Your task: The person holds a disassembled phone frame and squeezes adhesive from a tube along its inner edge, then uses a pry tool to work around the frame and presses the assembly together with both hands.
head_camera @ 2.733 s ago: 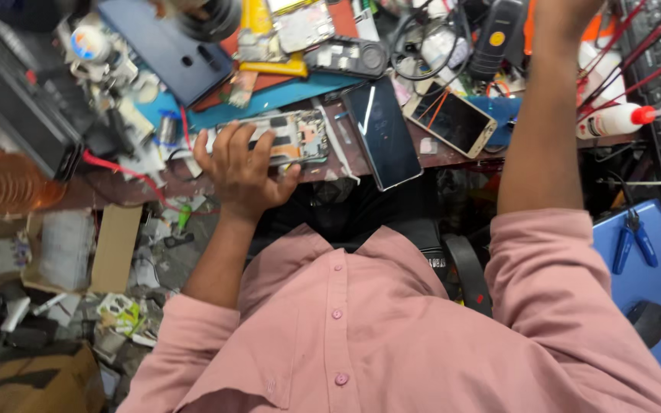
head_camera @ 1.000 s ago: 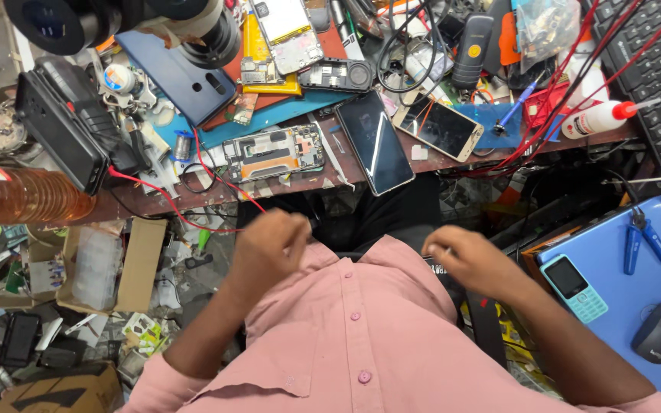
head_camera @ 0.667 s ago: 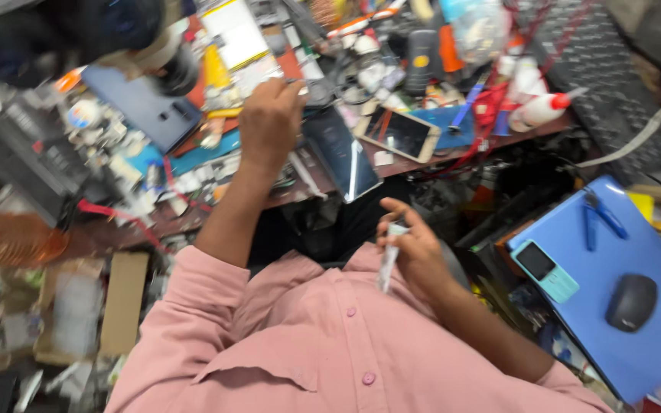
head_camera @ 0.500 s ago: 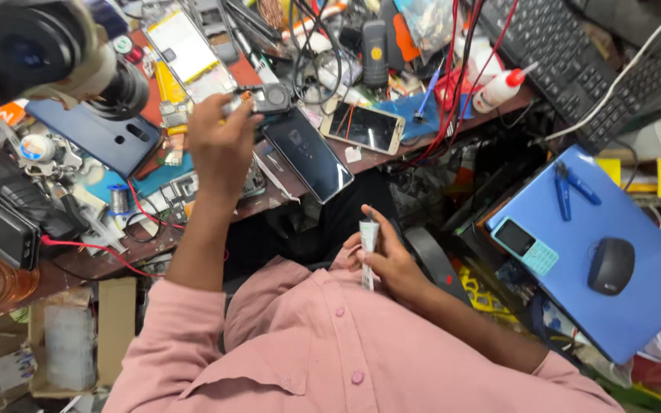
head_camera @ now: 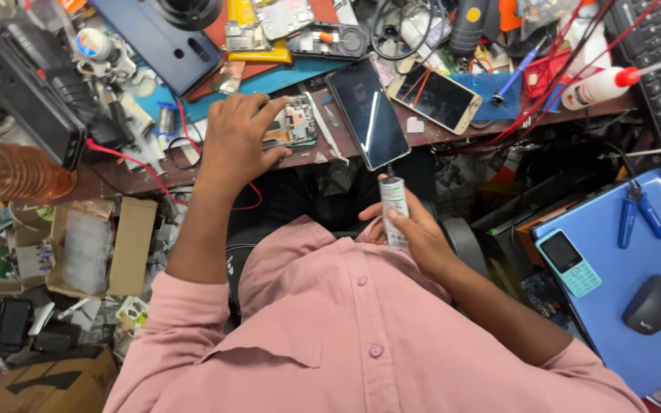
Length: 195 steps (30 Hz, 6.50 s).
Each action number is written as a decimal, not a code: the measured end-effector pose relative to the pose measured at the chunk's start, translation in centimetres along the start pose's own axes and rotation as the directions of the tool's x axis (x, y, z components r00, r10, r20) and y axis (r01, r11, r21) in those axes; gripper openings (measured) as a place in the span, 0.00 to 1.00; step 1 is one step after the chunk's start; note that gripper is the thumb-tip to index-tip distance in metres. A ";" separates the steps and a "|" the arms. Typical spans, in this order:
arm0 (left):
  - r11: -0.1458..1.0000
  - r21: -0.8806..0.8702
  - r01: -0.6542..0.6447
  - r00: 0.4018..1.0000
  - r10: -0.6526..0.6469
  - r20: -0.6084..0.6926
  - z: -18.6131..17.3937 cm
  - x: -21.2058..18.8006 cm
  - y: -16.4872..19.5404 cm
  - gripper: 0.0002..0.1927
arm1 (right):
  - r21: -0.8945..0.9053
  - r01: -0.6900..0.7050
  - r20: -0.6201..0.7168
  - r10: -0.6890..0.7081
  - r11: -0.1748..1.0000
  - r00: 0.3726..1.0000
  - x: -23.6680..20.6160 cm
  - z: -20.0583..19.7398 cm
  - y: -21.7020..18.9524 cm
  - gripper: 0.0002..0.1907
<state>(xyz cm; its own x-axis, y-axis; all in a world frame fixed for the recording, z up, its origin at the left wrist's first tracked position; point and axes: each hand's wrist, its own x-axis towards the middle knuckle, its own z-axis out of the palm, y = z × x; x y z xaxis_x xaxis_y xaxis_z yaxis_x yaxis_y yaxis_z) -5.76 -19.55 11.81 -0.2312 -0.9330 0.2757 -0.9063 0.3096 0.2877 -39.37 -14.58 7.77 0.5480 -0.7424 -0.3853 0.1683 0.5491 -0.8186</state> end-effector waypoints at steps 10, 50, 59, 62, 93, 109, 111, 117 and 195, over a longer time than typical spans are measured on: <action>0.993 -0.109 -0.044 0.999 0.044 -0.008 -0.6 1.6 -0.9 0.40 | 0.005 0.036 -0.202 -0.035 0.999 0.979 -1.9 -0.8 1.2 0.33; -0.677 -0.732 -0.073 0.914 -0.340 0.223 0.1 -11.9 4.1 0.51 | -0.287 0.650 0.181 -0.627 0.704 0.758 -1.3 -4.3 -0.8 0.16; -0.714 -0.650 0.261 0.895 -0.074 0.440 2.2 -9.9 4.3 0.45 | -0.403 0.604 0.242 -0.556 0.688 0.795 2.7 -0.7 -2.5 0.12; -0.896 -0.409 0.173 0.877 -0.048 0.477 3.0 -8.8 4.4 0.36 | -0.268 0.499 0.167 -0.470 0.824 0.867 3.7 -0.4 -2.6 0.13; -0.831 -0.552 0.065 0.845 -0.248 0.473 3.7 -9.2 13.9 0.29 | 0.470 0.162 -0.176 -0.088 0.868 0.980 -2.1 0.3 -3.3 0.38; -0.831 -0.546 0.104 0.860 -0.200 0.469 4.7 -14.0 15.7 0.51 | 0.355 0.205 -0.249 -0.119 0.912 0.961 -4.9 -1.1 1.2 0.27; -0.813 -0.576 0.085 0.881 -0.209 0.424 4.5 -14.0 15.2 0.52 | 0.457 0.162 -0.140 -0.109 0.875 0.984 -4.4 -0.9 0.7 0.28; -0.793 -0.609 -0.003 0.919 -0.242 0.312 3.3 -13.9 13.9 0.50 | 0.348 0.284 0.005 -0.304 0.893 0.953 -4.4 -0.4 -1.9 0.22; -0.717 -0.654 -0.242 0.947 -0.322 0.003 -0.3 -17.1 16.5 0.27 | 0.436 0.311 0.403 -0.492 0.845 0.772 -8.1 0.9 4.1 0.45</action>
<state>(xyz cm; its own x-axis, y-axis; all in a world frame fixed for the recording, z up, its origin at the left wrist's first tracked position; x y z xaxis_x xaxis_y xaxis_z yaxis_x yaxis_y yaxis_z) -16.63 1.57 12.16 0.0721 -0.9836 0.1654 0.9371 0.1236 0.3264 -42.39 -6.02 7.89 0.6702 -0.6887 0.2767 0.6695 0.4002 -0.6258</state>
